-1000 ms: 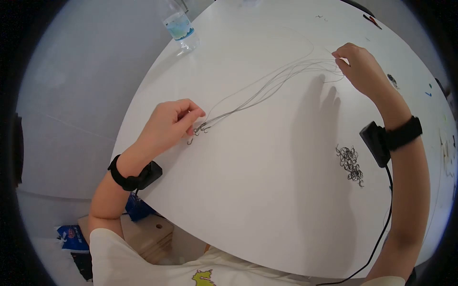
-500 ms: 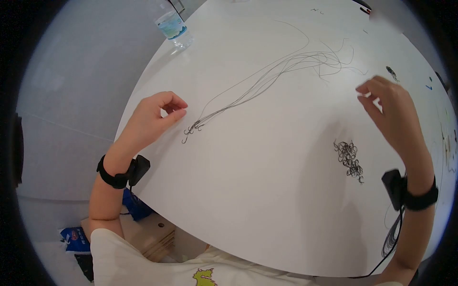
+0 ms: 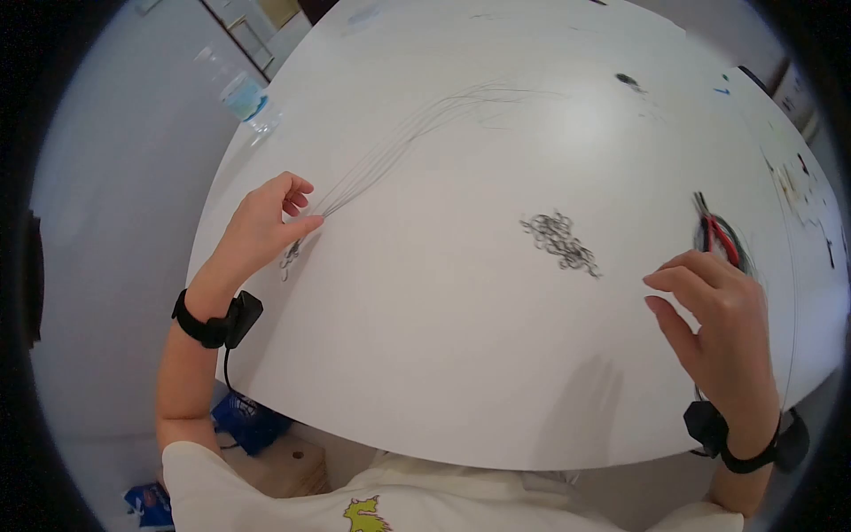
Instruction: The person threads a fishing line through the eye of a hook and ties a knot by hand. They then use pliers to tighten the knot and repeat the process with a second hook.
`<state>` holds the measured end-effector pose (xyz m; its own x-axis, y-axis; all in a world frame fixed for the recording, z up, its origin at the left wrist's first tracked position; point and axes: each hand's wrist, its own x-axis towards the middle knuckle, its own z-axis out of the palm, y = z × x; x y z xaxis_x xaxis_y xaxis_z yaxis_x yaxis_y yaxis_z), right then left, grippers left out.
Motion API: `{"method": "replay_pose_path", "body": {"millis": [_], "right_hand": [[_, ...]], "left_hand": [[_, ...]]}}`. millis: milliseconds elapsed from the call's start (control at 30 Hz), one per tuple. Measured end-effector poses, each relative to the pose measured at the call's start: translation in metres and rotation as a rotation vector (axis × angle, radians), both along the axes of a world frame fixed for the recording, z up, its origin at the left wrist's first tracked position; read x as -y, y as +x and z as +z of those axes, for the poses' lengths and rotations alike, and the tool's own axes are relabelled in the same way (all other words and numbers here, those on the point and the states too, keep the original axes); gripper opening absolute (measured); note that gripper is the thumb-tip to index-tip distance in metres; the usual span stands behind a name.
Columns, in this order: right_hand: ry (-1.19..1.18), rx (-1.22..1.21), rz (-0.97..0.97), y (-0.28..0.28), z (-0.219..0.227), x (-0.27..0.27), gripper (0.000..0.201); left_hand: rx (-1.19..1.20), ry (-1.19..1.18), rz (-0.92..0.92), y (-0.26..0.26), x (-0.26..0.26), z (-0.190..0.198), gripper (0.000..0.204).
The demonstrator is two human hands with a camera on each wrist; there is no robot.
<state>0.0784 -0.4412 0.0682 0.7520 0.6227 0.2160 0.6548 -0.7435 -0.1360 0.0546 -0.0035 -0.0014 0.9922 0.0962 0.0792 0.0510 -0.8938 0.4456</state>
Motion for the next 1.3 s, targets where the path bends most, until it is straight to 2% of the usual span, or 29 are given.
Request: {"method": "replay_pose_path", "body": {"millis": [100,167,300,367,400,467,533,600,633,733,867,967,1067,1167,1233,1267,1300], "right_hand": [[0.037,-0.018,-0.019,-0.017,0.002,0.017,0.011],[0.077,-0.06,-0.046,-0.028,0.002,0.031,0.011],[0.105,-0.113,-0.141,-0.043,0.009,0.064,0.011],[0.084,-0.125,-0.191,-0.046,0.012,0.075,0.01],[0.068,-0.145,-0.224,-0.047,0.012,0.082,0.009],[0.046,-0.087,-0.265,-0.043,0.01,0.105,0.008],[0.022,-0.037,-0.318,-0.047,0.005,0.131,0.009],[-0.014,0.03,-0.443,-0.05,-0.006,0.151,0.008],[-0.015,0.032,-0.475,-0.053,-0.013,0.159,0.008],[0.002,-0.087,-0.426,-0.054,-0.027,0.161,0.007],[-0.014,-0.193,-0.37,-0.055,-0.036,0.129,0.014],[0.024,-0.101,-0.28,-0.044,-0.048,0.116,0.015],[-0.026,-0.091,-0.275,-0.035,-0.062,0.116,0.016],[0.09,-0.223,-0.179,-0.049,-0.047,0.098,0.016],[0.161,-0.287,-0.122,-0.063,-0.032,0.075,0.015],[0.234,-0.349,-0.071,-0.069,-0.028,0.062,0.013],[0.235,-0.347,-0.072,-0.073,-0.029,0.052,0.013]], "left_hand": [[0.017,0.063,-0.085,0.018,-0.005,-0.003,0.026],[-0.15,0.124,0.031,0.029,-0.01,0.0,0.023],[-0.062,0.183,-0.021,0.033,0.017,0.012,0.021],[-0.112,-0.086,-0.176,0.038,0.04,0.018,0.022],[-0.112,-0.096,-0.217,0.042,0.042,0.013,0.022],[0.003,-0.015,-0.276,0.051,0.035,-0.002,0.029],[0.067,0.117,-0.255,0.053,0.028,-0.01,0.032],[0.017,0.102,-0.195,0.05,0.05,0.002,0.032],[0.021,0.102,-0.227,0.05,0.061,0.008,0.032],[-0.02,0.011,-0.245,0.047,0.083,0.014,0.03],[-0.018,0.001,-0.343,0.04,0.106,0.016,0.028],[-0.014,0.0,-0.424,0.033,0.129,0.02,0.027],[-0.009,-0.039,-0.497,0.02,0.151,0.028,0.025],[-0.04,-0.146,-0.544,0.0,0.173,0.037,0.021],[-0.351,-0.457,-0.613,-0.01,0.185,0.038,0.017],[-0.35,-0.457,-0.614,-0.015,0.194,0.037,0.017],[-0.551,-0.647,-0.583,-0.02,0.205,0.036,0.02]]}}
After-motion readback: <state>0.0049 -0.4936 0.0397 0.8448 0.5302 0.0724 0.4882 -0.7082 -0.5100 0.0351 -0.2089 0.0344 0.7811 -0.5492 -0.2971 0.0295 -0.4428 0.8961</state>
